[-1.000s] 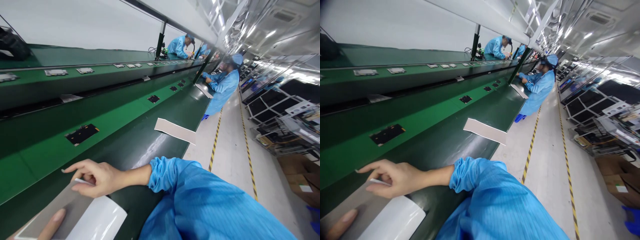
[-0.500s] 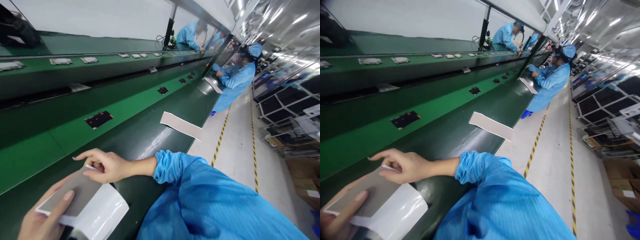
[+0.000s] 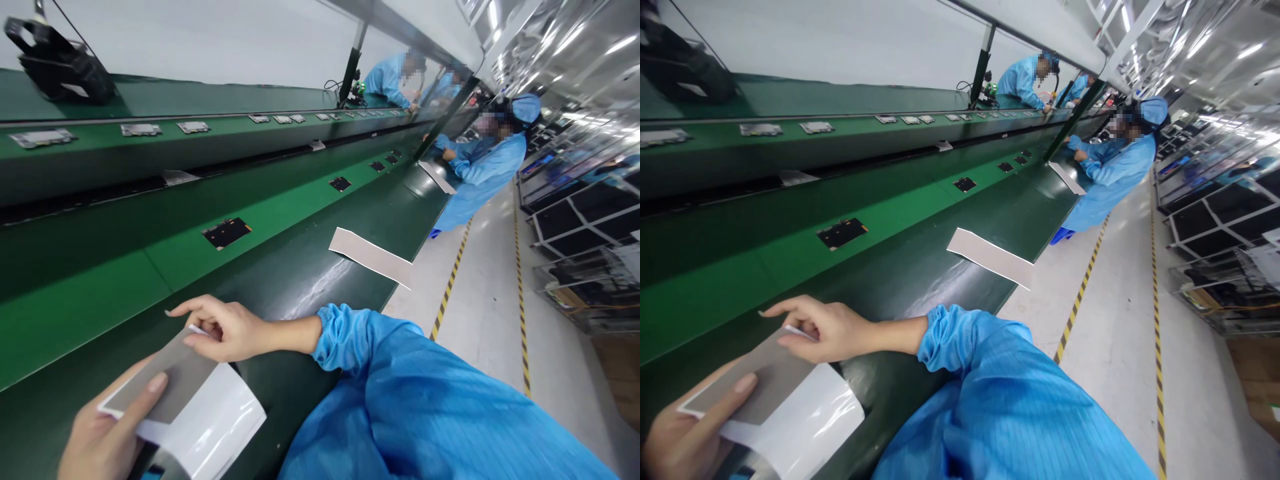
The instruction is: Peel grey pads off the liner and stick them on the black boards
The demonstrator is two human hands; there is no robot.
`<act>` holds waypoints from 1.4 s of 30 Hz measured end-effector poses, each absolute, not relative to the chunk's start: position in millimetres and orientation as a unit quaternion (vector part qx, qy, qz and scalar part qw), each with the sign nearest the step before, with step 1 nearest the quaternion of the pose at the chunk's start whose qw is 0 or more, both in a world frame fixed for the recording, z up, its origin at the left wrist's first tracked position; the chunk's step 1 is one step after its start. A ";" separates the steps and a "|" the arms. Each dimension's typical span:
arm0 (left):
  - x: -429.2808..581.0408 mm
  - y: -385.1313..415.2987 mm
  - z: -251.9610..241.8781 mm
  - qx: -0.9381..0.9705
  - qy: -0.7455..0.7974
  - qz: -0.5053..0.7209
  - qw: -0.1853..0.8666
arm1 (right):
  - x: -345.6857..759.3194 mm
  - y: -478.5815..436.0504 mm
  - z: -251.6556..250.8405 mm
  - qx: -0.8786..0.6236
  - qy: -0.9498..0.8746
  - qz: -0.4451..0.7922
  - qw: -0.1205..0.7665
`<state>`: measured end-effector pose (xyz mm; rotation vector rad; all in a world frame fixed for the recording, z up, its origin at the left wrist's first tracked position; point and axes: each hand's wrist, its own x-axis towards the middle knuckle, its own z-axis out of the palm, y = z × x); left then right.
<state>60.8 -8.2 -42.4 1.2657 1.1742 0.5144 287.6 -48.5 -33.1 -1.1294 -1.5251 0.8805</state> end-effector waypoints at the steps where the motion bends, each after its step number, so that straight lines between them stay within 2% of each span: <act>1: 64.0 -10.0 -35.8 0.530 0.516 0.234 0.631 | 287.5 -48.3 -33.9 -0.467 -0.630 0.363 0.504; 6: 71.7 -16.9 -18.3 0.499 0.516 0.248 0.651 | 286.9 -48.6 -36.7 -0.468 -0.621 0.366 0.512; 16: 71.7 -15.9 -20.9 0.476 0.524 0.245 0.662 | 286.9 -48.7 -40.3 -0.460 -0.619 0.360 0.525; 42: 72.5 -16.5 -17.2 0.478 0.479 0.251 0.692 | 288.6 -53.7 -40.3 -0.503 -0.609 0.383 0.479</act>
